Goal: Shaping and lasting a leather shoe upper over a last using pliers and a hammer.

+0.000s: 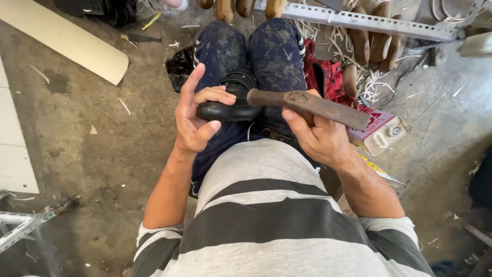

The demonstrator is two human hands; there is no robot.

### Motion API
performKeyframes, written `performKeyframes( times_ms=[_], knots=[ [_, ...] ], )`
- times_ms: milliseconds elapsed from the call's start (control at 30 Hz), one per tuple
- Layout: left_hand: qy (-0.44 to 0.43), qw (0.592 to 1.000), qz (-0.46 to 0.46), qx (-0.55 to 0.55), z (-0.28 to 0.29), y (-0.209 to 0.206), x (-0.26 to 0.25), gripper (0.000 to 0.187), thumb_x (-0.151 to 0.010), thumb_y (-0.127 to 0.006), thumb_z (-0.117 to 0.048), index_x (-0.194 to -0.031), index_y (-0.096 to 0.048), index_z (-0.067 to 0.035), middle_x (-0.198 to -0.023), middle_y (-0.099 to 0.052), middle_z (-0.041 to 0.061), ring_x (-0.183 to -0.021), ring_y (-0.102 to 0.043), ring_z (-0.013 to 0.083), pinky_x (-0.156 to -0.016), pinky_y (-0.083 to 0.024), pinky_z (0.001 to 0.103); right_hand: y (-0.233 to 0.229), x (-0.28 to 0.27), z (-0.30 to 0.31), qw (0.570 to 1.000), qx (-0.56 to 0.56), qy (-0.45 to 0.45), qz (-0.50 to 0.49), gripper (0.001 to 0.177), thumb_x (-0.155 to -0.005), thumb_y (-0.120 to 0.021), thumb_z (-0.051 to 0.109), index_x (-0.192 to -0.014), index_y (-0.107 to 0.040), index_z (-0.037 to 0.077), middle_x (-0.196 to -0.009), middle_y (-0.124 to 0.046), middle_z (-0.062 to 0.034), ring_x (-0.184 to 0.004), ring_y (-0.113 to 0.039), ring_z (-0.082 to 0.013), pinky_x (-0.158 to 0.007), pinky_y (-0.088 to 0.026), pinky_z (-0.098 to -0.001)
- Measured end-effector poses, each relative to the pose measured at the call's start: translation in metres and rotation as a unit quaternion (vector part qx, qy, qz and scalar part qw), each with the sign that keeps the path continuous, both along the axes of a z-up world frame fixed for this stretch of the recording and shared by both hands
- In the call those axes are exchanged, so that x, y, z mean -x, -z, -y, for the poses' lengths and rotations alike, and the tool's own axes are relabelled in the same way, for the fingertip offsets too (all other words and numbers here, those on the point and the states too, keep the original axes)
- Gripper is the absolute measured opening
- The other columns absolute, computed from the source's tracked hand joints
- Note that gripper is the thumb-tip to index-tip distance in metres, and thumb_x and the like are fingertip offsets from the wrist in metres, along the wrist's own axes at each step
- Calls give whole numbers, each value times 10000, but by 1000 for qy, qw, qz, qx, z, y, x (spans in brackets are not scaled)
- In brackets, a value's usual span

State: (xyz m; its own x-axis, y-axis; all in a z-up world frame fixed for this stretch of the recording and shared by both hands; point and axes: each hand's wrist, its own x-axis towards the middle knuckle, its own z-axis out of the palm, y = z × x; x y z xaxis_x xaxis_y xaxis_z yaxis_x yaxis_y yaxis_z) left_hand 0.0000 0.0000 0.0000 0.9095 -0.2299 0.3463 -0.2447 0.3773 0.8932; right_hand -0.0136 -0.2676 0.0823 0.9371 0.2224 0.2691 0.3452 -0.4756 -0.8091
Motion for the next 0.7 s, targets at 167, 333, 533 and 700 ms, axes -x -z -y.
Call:
performKeyframes(
  times_ms=[167,333,533,700],
  knots=[
    [-1,1000,-5,5,3,0,1,921,-917,-733,-235,-1608,-210,79,-1073,-726,259,-1115,-696,383,-1169,-431,514,-42,-17,-26,995,-54,-80,31,236,-982,-672,196,-948,-645,-36,-626,-588,-129,-536,-602,-355,-516,-490,-335],
    [7,1000,-5,5,1,6,1,922,-920,-732,-251,-1601,-205,76,-1066,-726,246,-1119,-688,361,-1177,-426,500,-36,-25,-39,990,-16,-139,-2,185,-1006,-643,203,-935,-667,34,-584,-616,-111,-519,-651,-331,-514,-525,-379],
    [-3,1000,-19,19,-3,6,0,963,-898,-757,-277,-1604,-201,69,-1048,-724,256,-1102,-689,350,-1186,-438,489,-15,-7,-40,994,-57,-89,-3,343,-1022,-540,418,-954,-697,121,-654,-628,-12,-545,-635,-275,-537,-520,-319],
    [-8,999,-37,23,-4,2,0,940,-894,-754,-230,-1625,-225,34,-1063,-723,220,-1106,-673,301,-1194,-437,491,-12,-8,-34,999,-4,-35,-10,212,-1030,-639,294,-976,-680,94,-598,-588,-39,-538,-664,-282,-541,-527,-324]
  ],
)
